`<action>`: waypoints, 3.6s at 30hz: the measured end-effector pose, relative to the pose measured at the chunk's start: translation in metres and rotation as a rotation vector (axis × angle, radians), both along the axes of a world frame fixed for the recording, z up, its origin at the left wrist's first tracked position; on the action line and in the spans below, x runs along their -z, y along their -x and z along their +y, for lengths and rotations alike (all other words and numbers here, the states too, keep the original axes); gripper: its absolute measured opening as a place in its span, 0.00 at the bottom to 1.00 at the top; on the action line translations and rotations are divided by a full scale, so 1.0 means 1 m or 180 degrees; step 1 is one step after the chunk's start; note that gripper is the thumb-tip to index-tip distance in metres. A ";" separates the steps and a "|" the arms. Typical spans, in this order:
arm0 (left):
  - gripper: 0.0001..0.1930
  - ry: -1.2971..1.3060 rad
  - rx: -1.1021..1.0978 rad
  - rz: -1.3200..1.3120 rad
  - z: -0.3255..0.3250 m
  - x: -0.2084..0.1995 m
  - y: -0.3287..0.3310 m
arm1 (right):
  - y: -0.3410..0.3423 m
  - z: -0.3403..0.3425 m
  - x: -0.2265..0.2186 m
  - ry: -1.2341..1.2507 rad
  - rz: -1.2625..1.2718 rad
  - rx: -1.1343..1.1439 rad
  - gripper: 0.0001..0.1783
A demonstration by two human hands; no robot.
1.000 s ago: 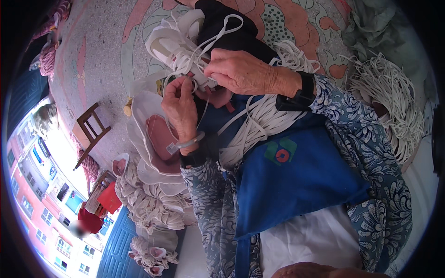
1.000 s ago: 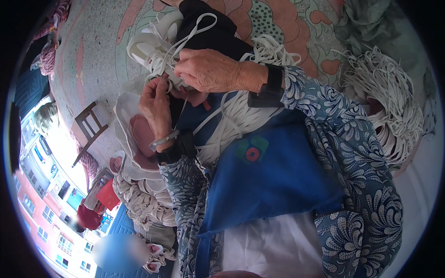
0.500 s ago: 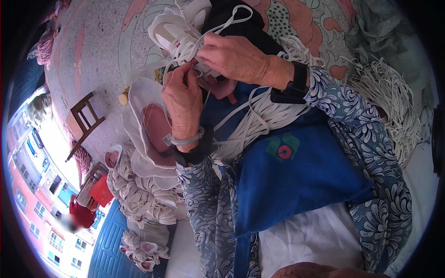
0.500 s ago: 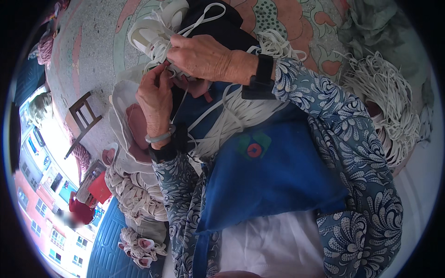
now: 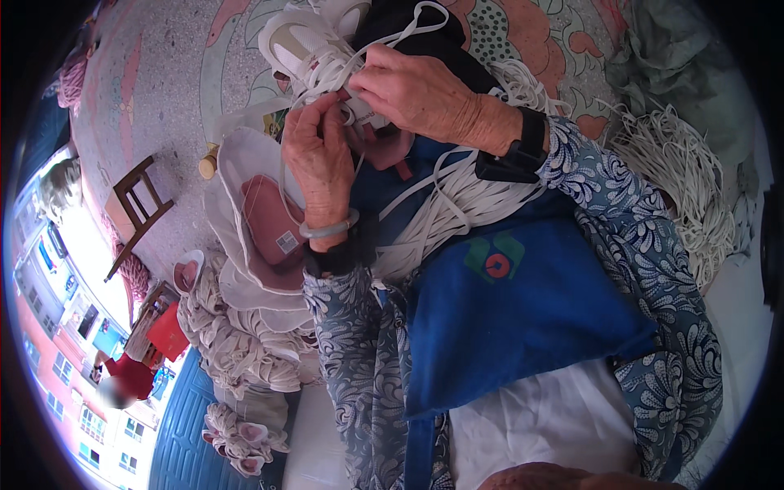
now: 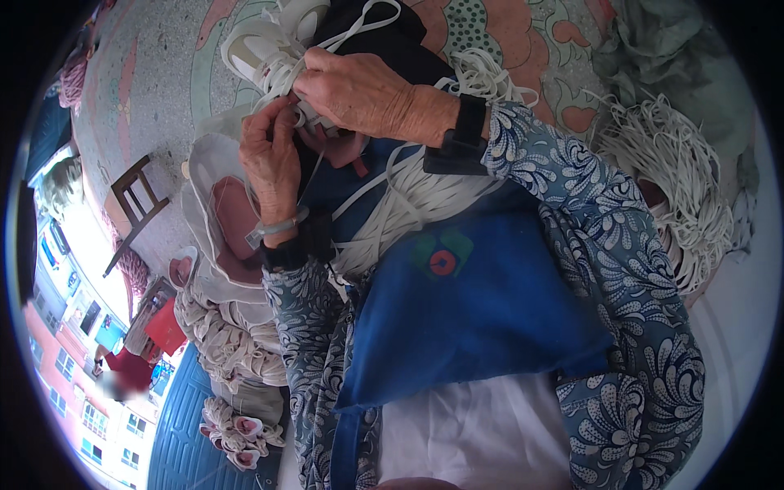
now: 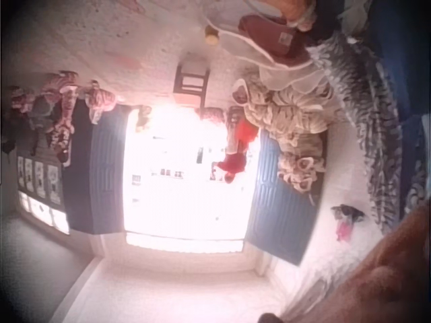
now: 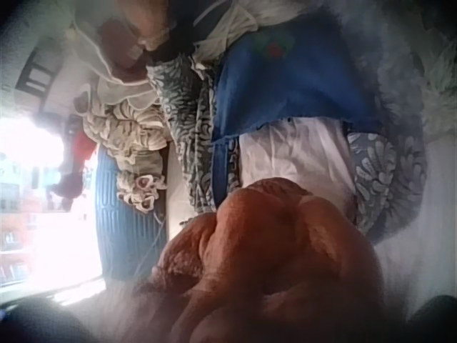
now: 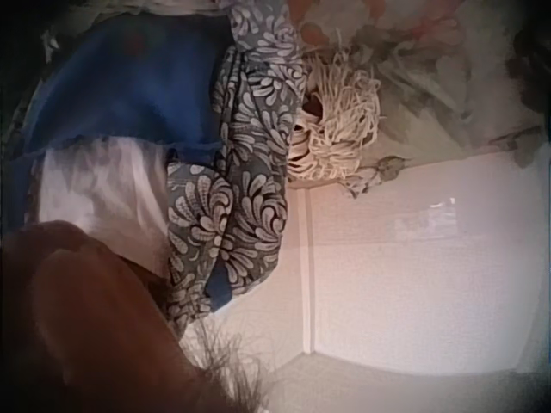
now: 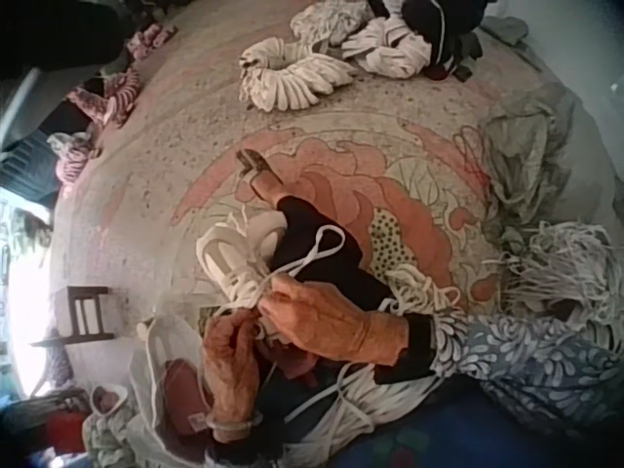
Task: Lacing a pair of pink and white sneakers while sitting on the floor.
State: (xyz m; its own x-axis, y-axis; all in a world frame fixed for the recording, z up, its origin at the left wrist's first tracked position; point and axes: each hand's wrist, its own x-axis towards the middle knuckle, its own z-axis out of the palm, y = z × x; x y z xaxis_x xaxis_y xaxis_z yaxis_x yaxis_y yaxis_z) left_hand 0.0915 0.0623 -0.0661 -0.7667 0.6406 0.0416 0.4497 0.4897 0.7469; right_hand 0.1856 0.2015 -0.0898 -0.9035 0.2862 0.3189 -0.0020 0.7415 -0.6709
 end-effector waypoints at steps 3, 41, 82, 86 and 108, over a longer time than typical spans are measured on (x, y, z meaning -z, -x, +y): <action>0.08 0.0090 0.0213 0.0048 -0.003 -0.005 0.003 | 0.002 -0.001 -0.001 0.0030 -0.0003 -0.0003 0.07; 0.08 -0.0448 -0.0366 -0.0580 0.012 0.022 0.003 | -0.001 0.004 0.001 -0.0078 -0.0107 0.0107 0.10; 0.04 -0.2598 0.2551 -0.1392 0.081 -0.078 -0.157 | -0.040 0.073 -0.100 0.2349 -0.0805 -0.0592 0.13; 0.06 -0.0844 0.1562 -0.3702 0.026 -0.055 -0.109 | -0.031 0.051 -0.072 0.1709 -0.1383 -0.0645 0.12; 0.02 -0.3382 -0.1176 -0.5180 0.001 0.033 -0.094 | 0.016 -0.009 -0.032 -0.1195 -0.0885 -0.0504 0.10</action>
State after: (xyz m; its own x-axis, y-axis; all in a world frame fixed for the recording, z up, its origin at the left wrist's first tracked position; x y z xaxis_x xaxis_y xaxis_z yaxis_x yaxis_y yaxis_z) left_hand 0.1858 0.0635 -0.0992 -0.5355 0.6635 -0.5225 -0.8427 -0.4602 0.2794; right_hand 0.1699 0.1922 -0.0575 -0.9922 0.0500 0.1145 0.0071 0.9373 -0.3486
